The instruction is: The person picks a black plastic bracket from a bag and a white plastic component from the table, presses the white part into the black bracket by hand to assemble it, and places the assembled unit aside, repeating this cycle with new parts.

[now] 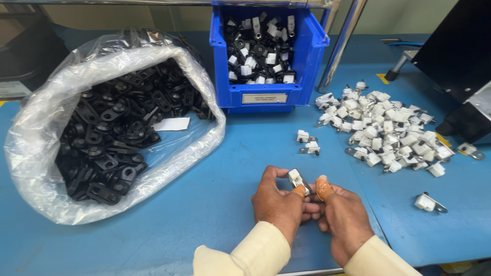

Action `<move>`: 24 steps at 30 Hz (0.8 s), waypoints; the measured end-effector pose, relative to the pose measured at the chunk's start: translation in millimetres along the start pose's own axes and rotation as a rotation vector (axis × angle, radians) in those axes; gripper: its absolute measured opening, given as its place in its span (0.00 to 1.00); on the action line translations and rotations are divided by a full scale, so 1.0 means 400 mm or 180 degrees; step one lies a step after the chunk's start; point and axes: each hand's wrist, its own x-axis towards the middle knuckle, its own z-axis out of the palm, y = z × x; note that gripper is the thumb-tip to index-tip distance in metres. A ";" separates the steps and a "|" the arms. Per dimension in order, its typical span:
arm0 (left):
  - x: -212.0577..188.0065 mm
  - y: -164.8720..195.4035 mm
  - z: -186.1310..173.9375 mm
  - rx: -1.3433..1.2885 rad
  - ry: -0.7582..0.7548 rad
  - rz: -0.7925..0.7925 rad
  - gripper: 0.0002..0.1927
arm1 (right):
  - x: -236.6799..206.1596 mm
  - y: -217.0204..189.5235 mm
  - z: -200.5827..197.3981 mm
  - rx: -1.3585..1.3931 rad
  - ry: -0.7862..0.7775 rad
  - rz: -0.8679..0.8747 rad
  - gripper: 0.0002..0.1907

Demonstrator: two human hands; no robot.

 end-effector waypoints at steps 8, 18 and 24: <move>-0.033 -0.008 -0.001 -0.0250 0.0110 0.0115 0.18 | -0.039 0.011 0.041 0.0077 0.0231 -0.0484 0.12; -0.057 -0.010 -0.006 -0.0472 0.0162 -0.0022 0.19 | -0.079 -0.003 0.033 -0.0127 0.0019 -0.0594 0.12; -0.056 -0.012 -0.006 -0.0743 0.0031 -0.0088 0.18 | -0.074 0.006 0.031 0.0269 -0.0091 -0.0416 0.17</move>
